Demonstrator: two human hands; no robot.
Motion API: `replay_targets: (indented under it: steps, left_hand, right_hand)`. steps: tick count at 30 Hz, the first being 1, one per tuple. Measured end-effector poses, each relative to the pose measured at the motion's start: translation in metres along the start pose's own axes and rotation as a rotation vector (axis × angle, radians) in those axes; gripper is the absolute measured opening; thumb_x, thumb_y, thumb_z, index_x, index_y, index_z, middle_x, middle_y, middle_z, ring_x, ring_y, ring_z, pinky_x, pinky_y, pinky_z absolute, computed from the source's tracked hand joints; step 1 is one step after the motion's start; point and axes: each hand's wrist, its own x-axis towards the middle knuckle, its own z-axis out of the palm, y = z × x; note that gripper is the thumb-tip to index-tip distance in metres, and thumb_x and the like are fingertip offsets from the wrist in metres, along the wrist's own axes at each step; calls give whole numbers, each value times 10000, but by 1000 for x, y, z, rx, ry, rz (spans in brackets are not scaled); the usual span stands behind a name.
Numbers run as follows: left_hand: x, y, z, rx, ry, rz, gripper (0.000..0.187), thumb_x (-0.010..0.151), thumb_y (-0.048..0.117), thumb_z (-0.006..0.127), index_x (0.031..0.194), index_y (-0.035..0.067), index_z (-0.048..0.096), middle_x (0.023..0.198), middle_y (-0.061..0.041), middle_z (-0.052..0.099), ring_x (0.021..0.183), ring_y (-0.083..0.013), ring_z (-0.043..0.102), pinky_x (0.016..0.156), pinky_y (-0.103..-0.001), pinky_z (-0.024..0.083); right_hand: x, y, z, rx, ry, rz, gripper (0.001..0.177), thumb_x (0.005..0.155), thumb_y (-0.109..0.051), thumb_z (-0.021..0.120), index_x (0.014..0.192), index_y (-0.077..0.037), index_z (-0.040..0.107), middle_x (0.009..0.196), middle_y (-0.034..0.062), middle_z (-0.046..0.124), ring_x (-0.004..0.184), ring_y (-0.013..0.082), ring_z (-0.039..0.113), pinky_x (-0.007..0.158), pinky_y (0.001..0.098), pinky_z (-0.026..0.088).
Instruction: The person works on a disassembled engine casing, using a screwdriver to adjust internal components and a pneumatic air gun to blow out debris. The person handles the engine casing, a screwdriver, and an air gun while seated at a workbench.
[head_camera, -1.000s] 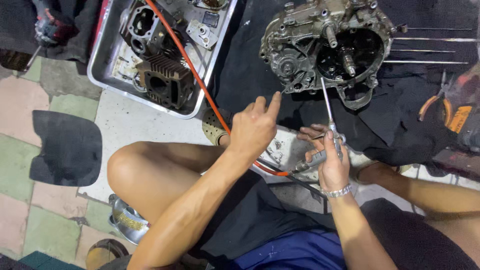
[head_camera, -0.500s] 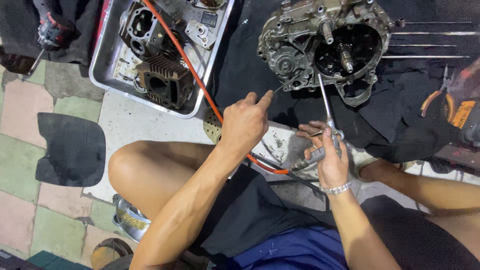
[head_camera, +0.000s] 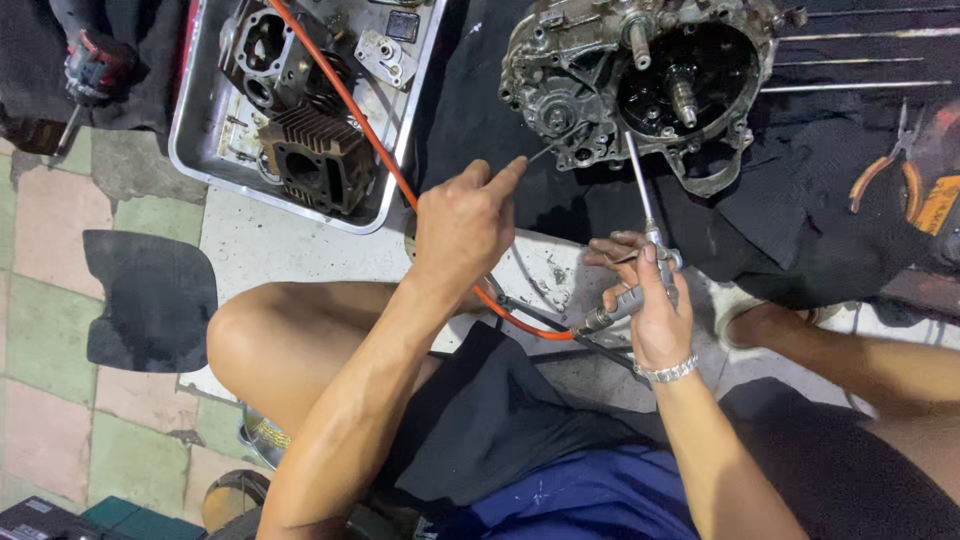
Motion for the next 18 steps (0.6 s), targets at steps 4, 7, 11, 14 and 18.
replay_targets:
  steps: [4,7,11,14,18]
  left_hand:
    - [1,-4,-6,56,-92,-6,403,833,81,702,1230,131,748,810,-92,638,652,-309,672,586,-444,540]
    - [2,-5,-7,47,-131,15,412,816,80,696,1223,121,744,832,-101,653,669,-318,681,589,-446,543]
    - [6,-5,-2,22,-110,41,414,824,77,691,1234,116,737,846,-116,657,692,-327,689,609,-447,551]
    - [3,-3,-7,46,-131,-24,386,837,84,694,1216,135,746,837,-115,667,661,-339,685,599,-459,549]
    - [2,4,-11,24,-95,-73,368,842,94,694,1203,129,750,839,-129,668,640,-354,682,579,-466,543]
  right_hand:
    - [1,2,-2,8,-9,1,403,1105,-341,460,1281,7,560,1222,178,698,1124,262,696,631,257,492]
    - [2,3,-4,-3,-4,7,413,1096,-349,457,1284,3,563,1226,174,700,1112,257,702,632,250,497]
    - [3,3,-1,9,-11,0,410,1096,-345,469,1287,5,560,1222,181,696,1112,262,697,629,254,498]
    - [2,3,-1,4,-11,4,417,1093,-352,464,1287,3,565,1225,176,699,1108,259,695,623,254,498]
    - [2,3,-4,1,8,-1,412,1093,-351,467,1276,5,564,1218,176,699,1103,259,694,616,256,495]
